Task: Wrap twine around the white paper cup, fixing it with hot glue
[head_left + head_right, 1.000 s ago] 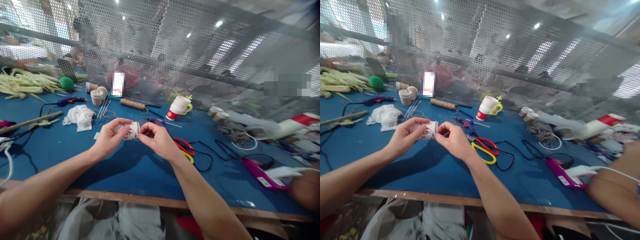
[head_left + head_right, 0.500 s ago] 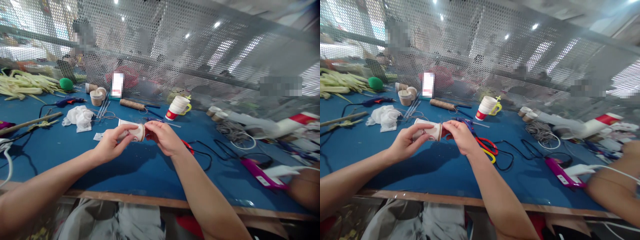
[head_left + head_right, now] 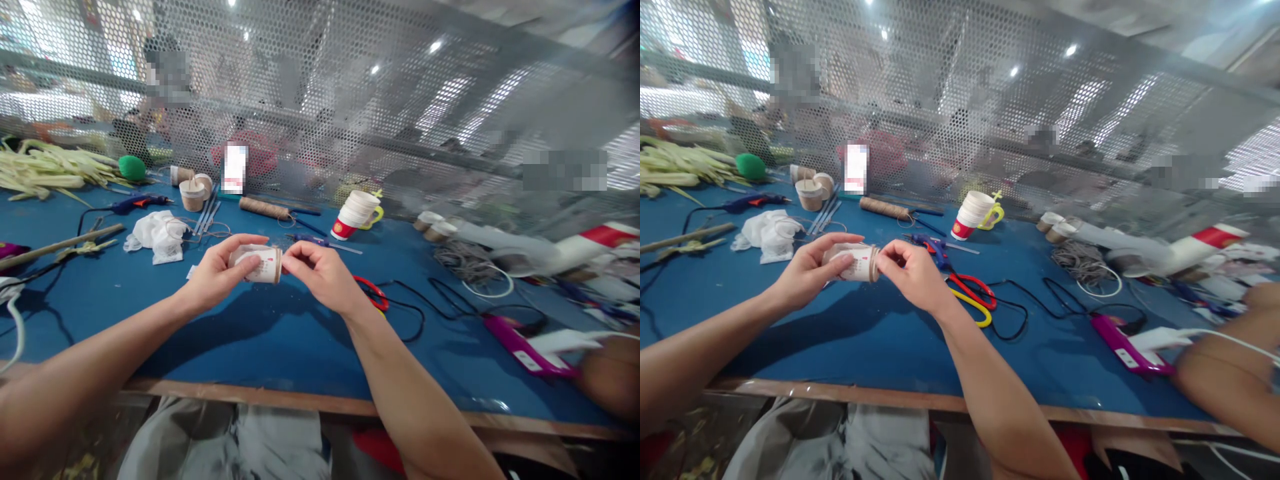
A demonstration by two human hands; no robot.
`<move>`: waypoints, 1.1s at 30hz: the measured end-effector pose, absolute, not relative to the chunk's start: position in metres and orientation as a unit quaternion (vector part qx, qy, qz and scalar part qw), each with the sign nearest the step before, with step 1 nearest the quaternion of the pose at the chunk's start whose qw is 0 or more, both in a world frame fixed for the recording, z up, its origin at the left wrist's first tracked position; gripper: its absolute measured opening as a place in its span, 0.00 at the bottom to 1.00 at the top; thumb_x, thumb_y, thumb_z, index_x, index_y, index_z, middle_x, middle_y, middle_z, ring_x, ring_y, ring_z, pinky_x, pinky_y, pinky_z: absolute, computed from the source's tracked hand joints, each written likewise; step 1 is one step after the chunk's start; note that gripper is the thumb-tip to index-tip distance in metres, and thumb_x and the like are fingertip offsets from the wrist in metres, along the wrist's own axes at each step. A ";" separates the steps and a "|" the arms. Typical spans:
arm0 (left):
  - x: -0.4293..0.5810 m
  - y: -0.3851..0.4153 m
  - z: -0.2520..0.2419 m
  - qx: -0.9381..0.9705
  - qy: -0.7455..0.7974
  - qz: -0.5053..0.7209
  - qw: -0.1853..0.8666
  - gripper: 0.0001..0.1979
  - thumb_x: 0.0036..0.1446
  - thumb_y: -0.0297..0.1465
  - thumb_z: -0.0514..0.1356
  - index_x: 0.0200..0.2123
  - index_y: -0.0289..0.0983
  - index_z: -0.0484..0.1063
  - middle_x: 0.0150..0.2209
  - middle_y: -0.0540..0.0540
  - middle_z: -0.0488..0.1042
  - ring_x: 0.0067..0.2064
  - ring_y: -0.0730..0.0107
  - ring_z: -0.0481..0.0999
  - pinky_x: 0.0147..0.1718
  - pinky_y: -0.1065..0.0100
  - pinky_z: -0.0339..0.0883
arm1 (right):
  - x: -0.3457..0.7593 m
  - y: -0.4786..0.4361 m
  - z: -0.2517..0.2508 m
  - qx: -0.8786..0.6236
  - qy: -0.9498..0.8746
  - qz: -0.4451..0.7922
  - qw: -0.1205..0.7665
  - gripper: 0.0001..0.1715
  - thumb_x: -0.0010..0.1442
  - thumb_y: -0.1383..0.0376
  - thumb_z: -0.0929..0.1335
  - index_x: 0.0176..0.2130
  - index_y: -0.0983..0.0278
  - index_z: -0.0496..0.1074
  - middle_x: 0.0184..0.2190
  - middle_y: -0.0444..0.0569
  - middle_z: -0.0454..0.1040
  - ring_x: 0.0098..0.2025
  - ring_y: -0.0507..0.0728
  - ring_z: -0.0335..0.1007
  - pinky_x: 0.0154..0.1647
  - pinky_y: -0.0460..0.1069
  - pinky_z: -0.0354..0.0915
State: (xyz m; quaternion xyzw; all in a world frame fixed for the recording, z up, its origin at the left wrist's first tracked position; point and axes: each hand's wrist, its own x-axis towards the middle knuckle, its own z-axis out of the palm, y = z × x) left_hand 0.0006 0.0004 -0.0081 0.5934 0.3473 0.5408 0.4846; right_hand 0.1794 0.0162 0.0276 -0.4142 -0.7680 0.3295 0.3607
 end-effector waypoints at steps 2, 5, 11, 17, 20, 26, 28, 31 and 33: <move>0.001 0.000 -0.008 0.624 0.350 0.533 0.451 0.15 0.52 0.33 0.59 0.43 0.34 0.70 0.40 0.43 0.75 0.35 0.71 0.74 0.34 0.73 0.68 | 0.181 0.020 0.027 -0.442 -0.745 0.304 0.396 0.10 0.55 0.61 0.63 0.28 0.64 0.68 0.26 0.44 0.70 0.29 0.51 0.64 0.32 0.47 0.60; 0.001 -0.003 -0.009 0.689 0.337 0.514 0.384 0.13 0.54 0.30 0.57 0.44 0.35 0.70 0.44 0.43 0.74 0.43 0.68 0.73 0.41 0.71 0.66 | 0.183 0.023 0.026 -0.452 -0.747 0.279 0.399 0.14 0.59 0.60 0.60 0.31 0.64 0.71 0.32 0.47 0.73 0.35 0.53 0.66 0.39 0.49 0.60; 0.000 -0.006 -0.012 0.773 0.331 0.458 0.289 0.14 0.56 0.29 0.54 0.47 0.36 0.69 0.45 0.44 0.74 0.44 0.67 0.74 0.43 0.70 0.65 | 0.177 0.018 0.023 -0.383 -0.779 0.319 0.380 0.17 0.61 0.61 0.58 0.35 0.63 0.73 0.38 0.49 0.73 0.44 0.54 0.67 0.49 0.51 0.59; 0.001 -0.006 -0.015 0.805 0.339 0.428 0.232 0.15 0.57 0.30 0.54 0.48 0.37 0.68 0.39 0.45 0.77 0.35 0.70 0.76 0.35 0.72 0.66 | 0.173 0.013 0.021 -0.365 -0.776 0.334 0.392 0.18 0.62 0.61 0.57 0.36 0.63 0.72 0.41 0.49 0.73 0.47 0.53 0.67 0.52 0.51 0.58; 0.001 -0.007 -0.016 0.818 0.334 0.418 0.213 0.16 0.56 0.29 0.53 0.48 0.37 0.68 0.38 0.45 0.77 0.32 0.71 0.76 0.33 0.72 0.66 | 0.173 0.013 0.021 -0.380 -0.772 0.330 0.389 0.17 0.62 0.61 0.57 0.37 0.63 0.72 0.40 0.49 0.73 0.46 0.53 0.67 0.51 0.51 0.59; 0.002 -0.010 -0.017 0.839 0.324 0.390 0.200 0.16 0.56 0.29 0.53 0.48 0.35 0.68 0.35 0.43 0.78 0.30 0.70 0.76 0.30 0.73 0.66 | 0.171 0.024 0.024 -0.414 -0.764 0.372 0.325 0.15 0.56 0.59 0.64 0.36 0.66 0.72 0.37 0.51 0.74 0.39 0.54 0.69 0.41 0.50 0.63; 0.003 -0.011 -0.017 0.841 0.317 0.389 0.205 0.16 0.56 0.29 0.53 0.47 0.35 0.69 0.36 0.43 0.78 0.31 0.70 0.76 0.31 0.73 0.66 | 0.169 0.029 0.027 -0.410 -0.759 0.410 0.296 0.13 0.52 0.60 0.66 0.34 0.67 0.72 0.33 0.49 0.74 0.34 0.53 0.69 0.35 0.48 0.64; 0.003 -0.011 -0.016 0.840 0.315 0.384 0.220 0.15 0.55 0.29 0.53 0.46 0.37 0.70 0.34 0.45 0.78 0.29 0.71 0.75 0.29 0.73 0.66 | 0.165 0.035 0.031 -0.419 -0.760 0.406 0.288 0.08 0.48 0.64 0.67 0.29 0.66 0.71 0.27 0.46 0.72 0.28 0.50 0.66 0.29 0.46 0.61; 0.003 -0.010 -0.016 0.837 0.319 0.382 0.229 0.15 0.55 0.29 0.53 0.46 0.37 0.70 0.33 0.46 0.78 0.28 0.72 0.75 0.29 0.74 0.65 | 0.162 0.036 0.034 -0.436 -0.761 0.380 0.296 0.04 0.47 0.66 0.67 0.26 0.66 0.69 0.24 0.44 0.70 0.26 0.50 0.63 0.28 0.46 0.60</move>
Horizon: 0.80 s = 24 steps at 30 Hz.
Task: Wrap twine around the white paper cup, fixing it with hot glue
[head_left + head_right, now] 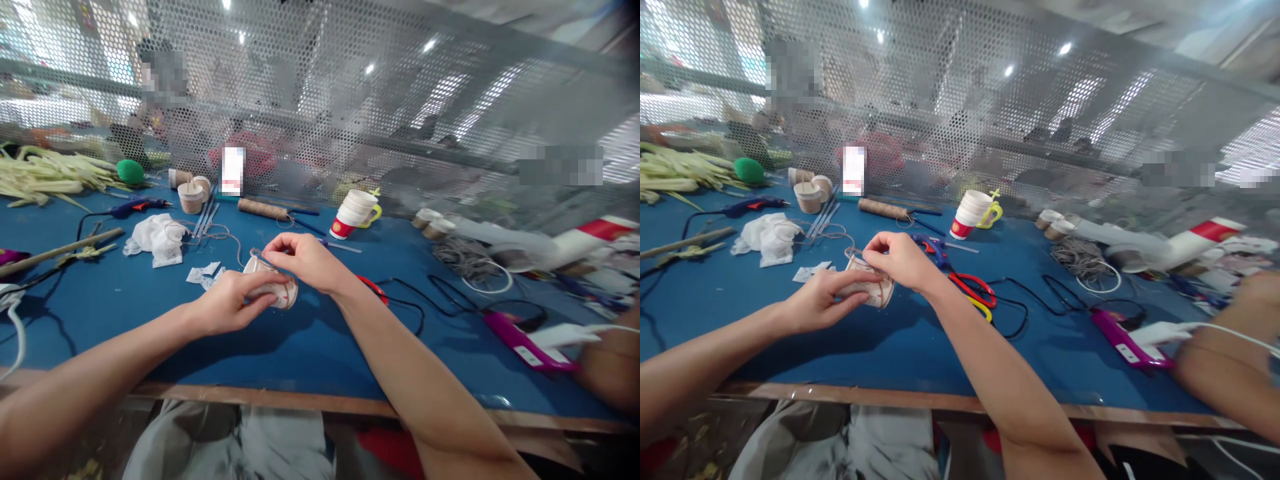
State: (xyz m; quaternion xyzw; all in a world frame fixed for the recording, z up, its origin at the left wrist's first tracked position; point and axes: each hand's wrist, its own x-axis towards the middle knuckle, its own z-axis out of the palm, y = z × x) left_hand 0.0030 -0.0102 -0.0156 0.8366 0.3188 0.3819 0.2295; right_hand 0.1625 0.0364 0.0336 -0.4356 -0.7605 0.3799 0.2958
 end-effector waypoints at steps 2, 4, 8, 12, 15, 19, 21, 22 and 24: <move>0.003 -0.010 -0.015 0.833 0.321 0.384 0.235 0.15 0.55 0.29 0.53 0.47 0.38 0.70 0.36 0.46 0.78 0.30 0.71 0.76 0.30 0.73 0.66 | 0.160 0.037 0.036 -0.449 -0.741 0.389 0.314 0.03 0.45 0.68 0.67 0.24 0.65 0.67 0.23 0.43 0.69 0.26 0.50 0.63 0.27 0.46 0.59; 0.002 -0.010 -0.015 0.830 0.321 0.386 0.243 0.15 0.55 0.29 0.53 0.47 0.38 0.69 0.39 0.45 0.78 0.35 0.69 0.77 0.33 0.72 0.67 | 0.158 0.037 0.040 -0.443 -0.699 0.452 0.334 0.05 0.44 0.70 0.67 0.26 0.64 0.65 0.22 0.43 0.69 0.25 0.49 0.63 0.26 0.46 0.58; 0.003 -0.011 -0.015 0.824 0.318 0.386 0.268 0.15 0.56 0.29 0.54 0.47 0.37 0.69 0.41 0.44 0.77 0.39 0.66 0.77 0.37 0.70 0.67 | 0.156 0.043 0.047 -0.390 -0.603 0.606 0.342 0.12 0.44 0.71 0.66 0.33 0.64 0.67 0.21 0.41 0.67 0.22 0.47 0.58 0.19 0.43 0.52; 0.004 -0.012 -0.014 0.818 0.311 0.385 0.292 0.15 0.56 0.30 0.53 0.47 0.36 0.69 0.43 0.43 0.76 0.41 0.66 0.76 0.39 0.70 0.66 | 0.155 0.058 0.052 -0.387 -0.575 0.633 0.344 0.09 0.46 0.72 0.65 0.32 0.64 0.69 0.17 0.39 0.62 0.18 0.46 0.51 0.15 0.43 0.44; 0.004 -0.011 -0.013 0.806 0.316 0.391 0.312 0.15 0.56 0.30 0.53 0.47 0.36 0.69 0.43 0.44 0.76 0.43 0.66 0.75 0.41 0.69 0.65 | 0.152 0.073 0.054 -0.406 -0.552 0.638 0.352 0.07 0.48 0.72 0.64 0.30 0.64 0.70 0.16 0.38 0.62 0.17 0.46 0.49 0.15 0.43 0.43; 0.005 -0.011 -0.013 0.790 0.320 0.400 0.338 0.14 0.56 0.31 0.54 0.46 0.36 0.70 0.43 0.43 0.76 0.42 0.65 0.74 0.40 0.68 0.66 | 0.144 0.093 0.056 -0.391 -0.536 0.637 0.392 0.07 0.51 0.72 0.64 0.31 0.64 0.71 0.26 0.43 0.72 0.22 0.46 0.61 0.20 0.43 0.55; 0.005 -0.012 -0.013 0.783 0.319 0.404 0.350 0.14 0.56 0.31 0.55 0.45 0.35 0.70 0.42 0.43 0.76 0.41 0.65 0.74 0.39 0.69 0.66 | 0.137 0.100 0.055 -0.357 -0.560 0.621 0.417 0.08 0.53 0.71 0.64 0.33 0.63 0.72 0.33 0.44 0.75 0.28 0.47 0.67 0.26 0.43 0.60; 0.006 -0.012 -0.013 0.778 0.318 0.407 0.357 0.14 0.56 0.31 0.55 0.45 0.35 0.70 0.42 0.43 0.76 0.40 0.65 0.74 0.39 0.69 0.66 | 0.133 0.103 0.054 -0.341 -0.580 0.613 0.415 0.08 0.54 0.70 0.64 0.34 0.63 0.72 0.35 0.45 0.75 0.31 0.47 0.68 0.29 0.43 0.62; 0.006 -0.011 -0.013 0.762 0.321 0.421 0.372 0.14 0.55 0.31 0.55 0.44 0.33 0.71 0.41 0.42 0.76 0.39 0.67 0.74 0.38 0.70 0.66 | 0.127 0.106 0.053 -0.343 -0.637 0.586 0.365 0.08 0.57 0.70 0.63 0.35 0.64 0.71 0.38 0.47 0.75 0.34 0.48 0.70 0.33 0.44 0.65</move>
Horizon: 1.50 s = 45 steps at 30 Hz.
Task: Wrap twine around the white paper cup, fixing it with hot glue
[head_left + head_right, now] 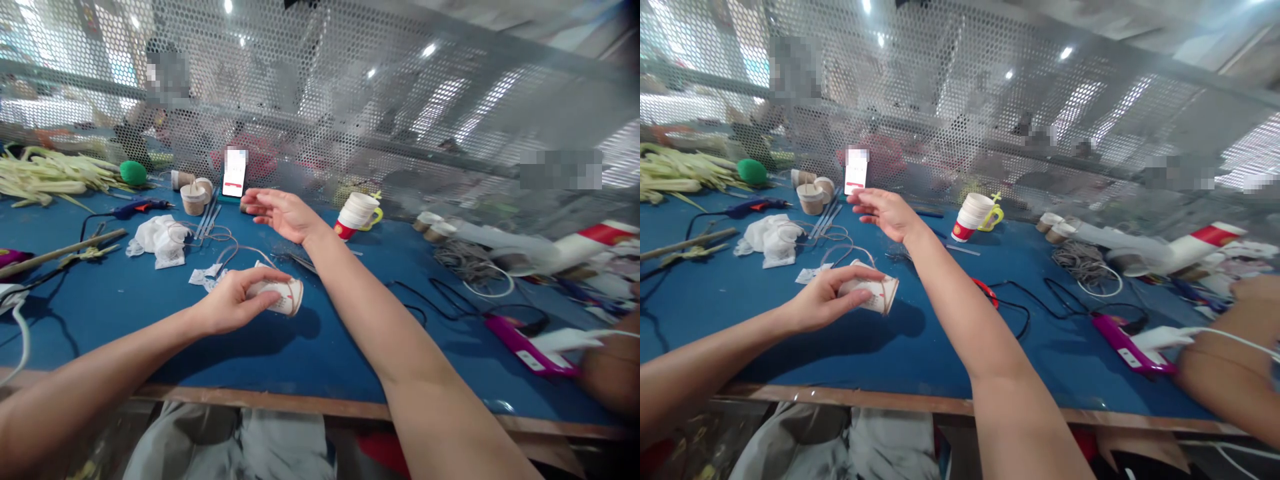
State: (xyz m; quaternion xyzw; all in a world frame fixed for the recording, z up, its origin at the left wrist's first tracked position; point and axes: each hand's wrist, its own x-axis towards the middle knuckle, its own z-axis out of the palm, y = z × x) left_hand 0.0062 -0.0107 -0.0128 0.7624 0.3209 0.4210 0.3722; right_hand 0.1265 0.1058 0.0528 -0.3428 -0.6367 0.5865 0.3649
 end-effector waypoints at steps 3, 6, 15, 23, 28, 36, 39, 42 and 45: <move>0.006 -0.007 -0.012 0.719 0.342 0.453 0.401 0.15 0.55 0.31 0.55 0.44 0.32 0.71 0.41 0.41 0.75 0.38 0.67 0.74 0.35 0.71 0.66 | 0.129 0.110 0.052 -0.466 -0.727 0.430 0.263 0.09 0.59 0.67 0.62 0.34 0.66 0.71 0.39 0.50 0.76 0.33 0.48 0.71 0.32 0.43 0.66; 0.006 -0.004 -0.012 0.682 0.368 0.477 0.416 0.16 0.55 0.33 0.55 0.44 0.31 0.70 0.40 0.41 0.75 0.36 0.69 0.74 0.33 0.72 0.66 | 0.153 0.117 0.051 -0.581 -0.733 0.261 0.239 0.13 0.61 0.64 0.60 0.36 0.67 0.71 0.39 0.53 0.76 0.32 0.50 0.72 0.29 0.43 0.65; 0.003 -0.004 -0.011 0.674 0.397 0.494 0.379 0.16 0.54 0.34 0.56 0.44 0.32 0.71 0.39 0.42 0.75 0.34 0.71 0.73 0.32 0.73 0.65 | 0.234 0.128 0.010 -0.763 -0.626 0.148 0.057 0.15 0.56 0.64 0.67 0.42 0.71 0.70 0.43 0.57 0.70 0.45 0.61 0.68 0.43 0.54 0.65; 0.001 -0.002 -0.010 0.666 0.397 0.495 0.392 0.17 0.54 0.34 0.56 0.45 0.32 0.70 0.38 0.42 0.75 0.32 0.73 0.72 0.29 0.74 0.65 | 0.242 0.114 0.001 -0.744 -0.618 0.197 0.162 0.10 0.57 0.67 0.65 0.37 0.72 0.69 0.35 0.54 0.72 0.35 0.56 0.70 0.37 0.51 0.67; 0.002 -0.003 -0.007 0.654 0.402 0.497 0.405 0.18 0.53 0.35 0.57 0.44 0.31 0.71 0.38 0.42 0.75 0.32 0.73 0.72 0.30 0.74 0.65 | 0.245 0.080 0.030 -0.664 -0.634 0.263 0.298 0.06 0.56 0.68 0.63 0.36 0.67 0.66 0.30 0.48 0.73 0.28 0.49 0.70 0.30 0.44 0.67; 0.000 0.003 -0.007 0.631 0.423 0.493 0.424 0.20 0.50 0.37 0.58 0.43 0.30 0.71 0.36 0.42 0.76 0.31 0.71 0.73 0.27 0.73 0.65 | 0.231 0.015 0.040 -0.483 -0.663 0.435 0.372 0.12 0.50 0.62 0.68 0.33 0.68 0.70 0.17 0.42 0.66 0.17 0.47 0.60 0.16 0.42 0.59; 0.000 0.005 -0.006 0.611 0.439 0.491 0.440 0.21 0.49 0.37 0.58 0.44 0.29 0.70 0.35 0.42 0.75 0.29 0.72 0.72 0.27 0.73 0.65 | 0.226 0.002 0.041 -0.468 -0.703 0.385 0.374 0.12 0.51 0.60 0.67 0.33 0.67 0.70 0.17 0.41 0.66 0.16 0.47 0.58 0.15 0.43 0.58; -0.002 0.006 -0.005 0.598 0.455 0.481 0.452 0.23 0.48 0.38 0.58 0.44 0.29 0.70 0.33 0.42 0.75 0.27 0.73 0.71 0.26 0.72 0.64 | 0.224 -0.005 0.044 -0.499 -0.733 0.327 0.328 0.12 0.50 0.59 0.68 0.30 0.66 0.70 0.16 0.42 0.67 0.15 0.47 0.59 0.16 0.44 0.59; -0.003 0.007 -0.006 0.597 0.461 0.473 0.455 0.23 0.48 0.38 0.58 0.45 0.29 0.69 0.33 0.42 0.75 0.27 0.73 0.71 0.26 0.72 0.64 | 0.222 -0.008 0.043 -0.560 -0.745 0.250 0.263 0.13 0.50 0.57 0.68 0.22 0.65 0.69 0.12 0.41 0.65 0.14 0.49 0.60 0.17 0.45 0.59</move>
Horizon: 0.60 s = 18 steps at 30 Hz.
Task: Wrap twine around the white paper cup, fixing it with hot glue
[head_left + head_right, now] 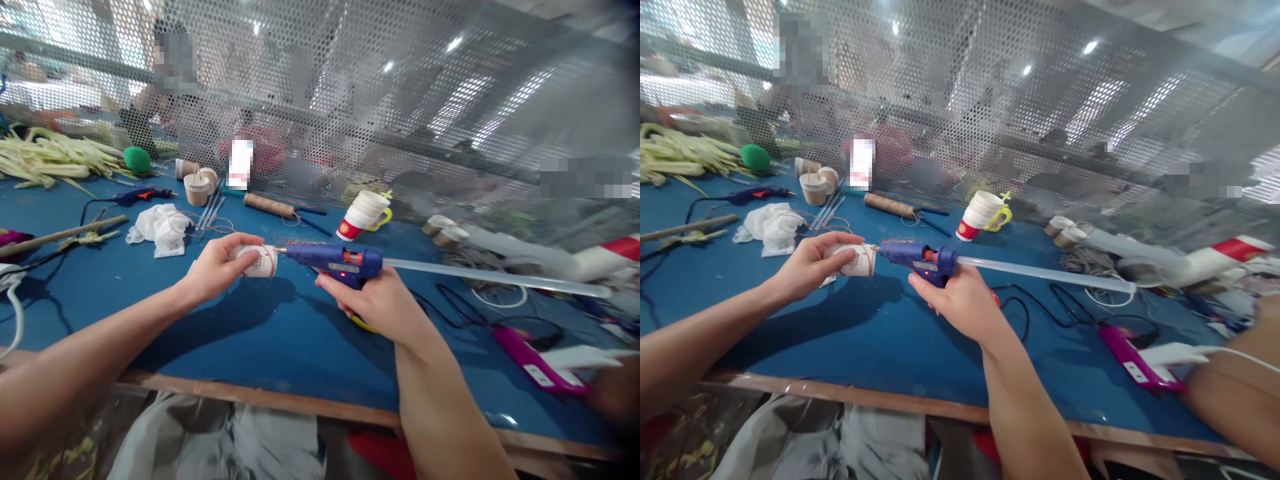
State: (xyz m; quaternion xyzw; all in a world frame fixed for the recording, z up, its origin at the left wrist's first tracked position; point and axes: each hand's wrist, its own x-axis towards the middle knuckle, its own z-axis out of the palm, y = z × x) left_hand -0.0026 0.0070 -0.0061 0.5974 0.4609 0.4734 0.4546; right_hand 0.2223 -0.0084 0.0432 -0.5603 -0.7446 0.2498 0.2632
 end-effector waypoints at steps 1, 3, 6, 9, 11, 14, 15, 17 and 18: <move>-0.003 0.007 -0.006 0.598 0.462 0.471 0.455 0.23 0.48 0.39 0.58 0.45 0.29 0.69 0.33 0.42 0.75 0.27 0.73 0.71 0.26 0.71 0.65 | 0.222 -0.009 0.042 -0.572 -0.748 0.226 0.251 0.15 0.50 0.57 0.67 0.20 0.64 0.68 0.11 0.42 0.65 0.14 0.50 0.61 0.17 0.46 0.60; -0.003 0.007 -0.006 0.603 0.467 0.467 0.448 0.23 0.49 0.39 0.58 0.45 0.29 0.69 0.33 0.42 0.75 0.28 0.72 0.71 0.27 0.71 0.65 | 0.221 -0.009 0.040 -0.577 -0.760 0.181 0.237 0.16 0.51 0.57 0.67 0.19 0.63 0.67 0.12 0.43 0.66 0.16 0.51 0.63 0.19 0.46 0.60; -0.003 0.007 -0.006 0.615 0.470 0.466 0.427 0.22 0.49 0.38 0.58 0.44 0.29 0.70 0.33 0.42 0.75 0.28 0.71 0.72 0.27 0.71 0.65 | 0.221 -0.009 0.038 -0.567 -0.779 0.130 0.235 0.13 0.51 0.58 0.66 0.21 0.63 0.69 0.14 0.44 0.68 0.21 0.54 0.67 0.23 0.47 0.61; -0.003 0.007 -0.006 0.624 0.473 0.463 0.415 0.21 0.50 0.37 0.57 0.44 0.29 0.70 0.32 0.42 0.75 0.28 0.71 0.72 0.26 0.71 0.65 | 0.220 -0.010 0.038 -0.561 -0.785 0.110 0.239 0.12 0.51 0.58 0.66 0.23 0.63 0.71 0.16 0.45 0.70 0.25 0.55 0.69 0.24 0.47 0.62; -0.003 0.007 -0.006 0.625 0.478 0.460 0.411 0.21 0.50 0.38 0.57 0.44 0.29 0.70 0.32 0.43 0.75 0.28 0.72 0.72 0.26 0.72 0.65 | 0.220 -0.011 0.038 -0.560 -0.787 0.106 0.239 0.12 0.51 0.58 0.66 0.23 0.63 0.71 0.18 0.45 0.71 0.26 0.56 0.70 0.25 0.47 0.62; -0.003 0.007 -0.006 0.621 0.483 0.455 0.416 0.21 0.50 0.37 0.57 0.44 0.29 0.70 0.31 0.43 0.75 0.27 0.72 0.71 0.25 0.72 0.64 | 0.219 -0.012 0.039 -0.566 -0.785 0.104 0.228 0.12 0.51 0.58 0.66 0.23 0.62 0.70 0.19 0.46 0.71 0.28 0.56 0.70 0.25 0.47 0.62; -0.003 0.007 -0.005 0.617 0.483 0.456 0.421 0.21 0.50 0.37 0.58 0.44 0.29 0.70 0.31 0.43 0.75 0.27 0.72 0.72 0.25 0.72 0.64 | 0.219 -0.013 0.039 -0.569 -0.785 0.105 0.223 0.12 0.51 0.58 0.66 0.22 0.62 0.70 0.19 0.46 0.71 0.27 0.56 0.70 0.25 0.47 0.62; -0.003 0.007 -0.004 0.604 0.481 0.463 0.435 0.20 0.50 0.37 0.58 0.44 0.29 0.70 0.32 0.43 0.76 0.28 0.72 0.72 0.26 0.72 0.65 | 0.220 -0.013 0.038 -0.571 -0.785 0.108 0.213 0.13 0.51 0.57 0.66 0.22 0.62 0.70 0.18 0.46 0.71 0.26 0.56 0.69 0.25 0.47 0.61; -0.003 0.007 -0.003 0.596 0.480 0.467 0.443 0.20 0.49 0.36 0.58 0.43 0.29 0.70 0.32 0.43 0.76 0.28 0.72 0.73 0.27 0.72 0.65 | 0.220 -0.013 0.038 -0.571 -0.786 0.109 0.209 0.13 0.51 0.57 0.65 0.22 0.62 0.70 0.18 0.45 0.70 0.25 0.56 0.69 0.25 0.48 0.61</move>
